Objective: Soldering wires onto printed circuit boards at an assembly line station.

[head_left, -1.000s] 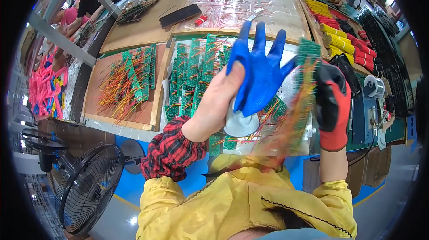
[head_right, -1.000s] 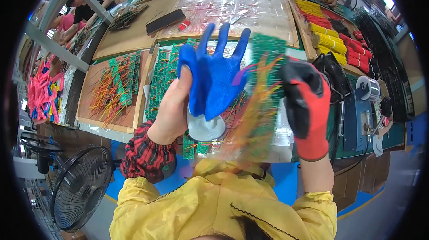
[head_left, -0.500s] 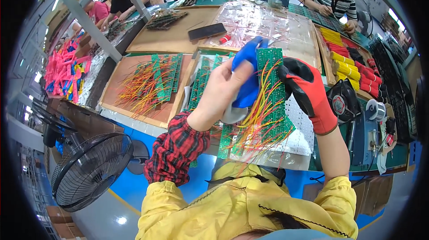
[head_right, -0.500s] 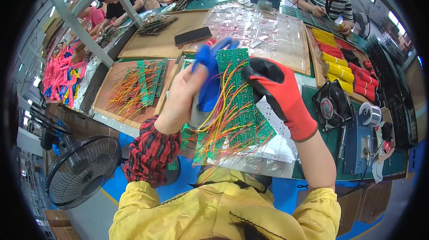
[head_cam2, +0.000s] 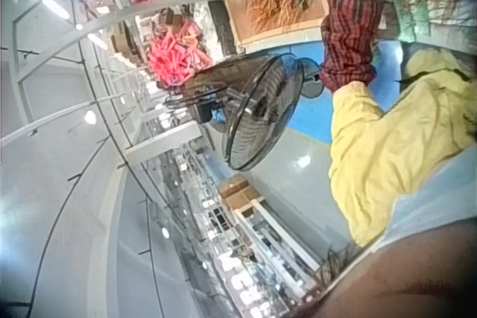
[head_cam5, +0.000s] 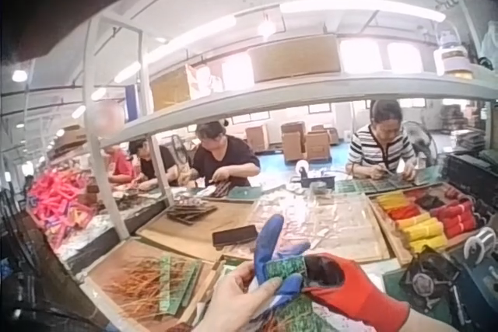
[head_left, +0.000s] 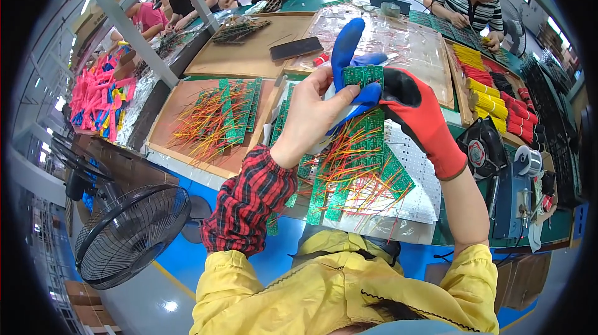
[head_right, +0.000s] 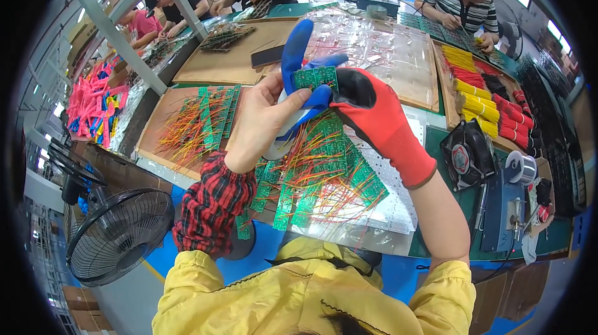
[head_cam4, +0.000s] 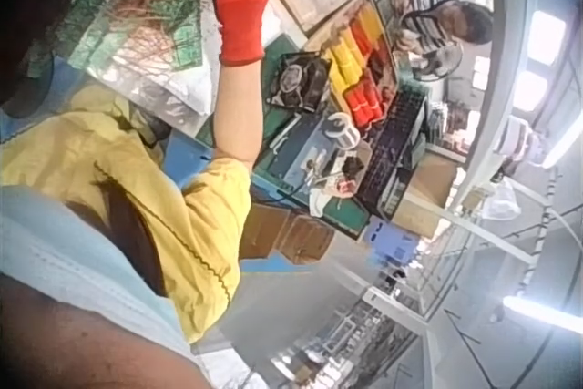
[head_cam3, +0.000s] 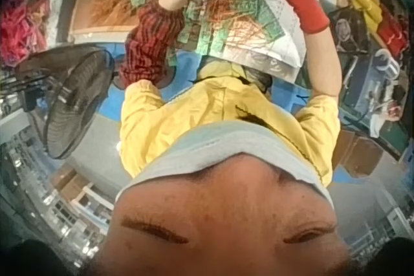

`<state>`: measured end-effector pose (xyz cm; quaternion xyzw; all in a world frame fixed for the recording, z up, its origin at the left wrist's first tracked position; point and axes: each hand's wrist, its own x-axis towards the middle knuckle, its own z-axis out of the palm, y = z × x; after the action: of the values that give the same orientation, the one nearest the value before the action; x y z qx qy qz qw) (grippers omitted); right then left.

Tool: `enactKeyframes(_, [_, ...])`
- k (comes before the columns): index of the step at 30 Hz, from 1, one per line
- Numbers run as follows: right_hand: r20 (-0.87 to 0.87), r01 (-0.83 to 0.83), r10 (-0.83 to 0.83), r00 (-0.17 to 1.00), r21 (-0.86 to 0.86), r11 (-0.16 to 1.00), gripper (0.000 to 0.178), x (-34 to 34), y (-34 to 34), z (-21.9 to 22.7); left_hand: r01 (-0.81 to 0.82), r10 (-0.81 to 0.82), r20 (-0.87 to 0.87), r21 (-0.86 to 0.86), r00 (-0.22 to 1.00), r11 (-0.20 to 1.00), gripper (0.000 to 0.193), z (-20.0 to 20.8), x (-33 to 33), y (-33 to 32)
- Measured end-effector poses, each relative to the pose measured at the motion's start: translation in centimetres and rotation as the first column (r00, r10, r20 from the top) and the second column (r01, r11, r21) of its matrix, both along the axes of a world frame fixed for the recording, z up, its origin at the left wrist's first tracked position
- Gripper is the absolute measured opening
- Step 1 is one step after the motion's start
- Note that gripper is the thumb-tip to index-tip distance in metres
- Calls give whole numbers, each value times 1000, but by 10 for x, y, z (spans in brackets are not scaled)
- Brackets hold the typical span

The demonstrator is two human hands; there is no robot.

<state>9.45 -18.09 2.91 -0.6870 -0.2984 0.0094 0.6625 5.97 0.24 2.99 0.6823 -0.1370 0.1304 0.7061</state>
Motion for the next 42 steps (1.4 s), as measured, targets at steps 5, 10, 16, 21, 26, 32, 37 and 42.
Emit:
enactKeyframes(5, [-196,-102,102,975,11,995,30,11,11,5,-169,168,35,375,985,911,28,12,8,6])
enactKeyframes(10, [14,-21,20,1000,33,999,31,25,20,2,-358,294,210,421,932,834,28,24,3,-4])
enactKeyframes(16, [117,-9,6,993,26,1000,27,39,18,8,182,-284,-167,-455,944,872,35,20,6,14])
enactKeyframes(21, [243,77,-57,968,-77,994,28,35,16,11,254,-382,-194,-474,904,843,32,-3,15,33])
enactKeyframes(26, [357,97,-81,931,-26,995,29,37,18,3,129,-163,-155,-208,974,969,29,-7,18,11])
enactKeyframes(32, [-83,-24,10,996,-167,986,33,28,15,13,-26,26,-15,-13,1000,1000,17,-18,32,11])
enactKeyframes(37, [182,40,-35,983,-26,999,30,33,27,-5,-275,210,251,264,945,924,18,-15,36,6])
enactKeyframes(42, [298,216,-198,934,-26,976,29,21,42,-3,-617,411,477,443,777,651,18,-4,25,-8])
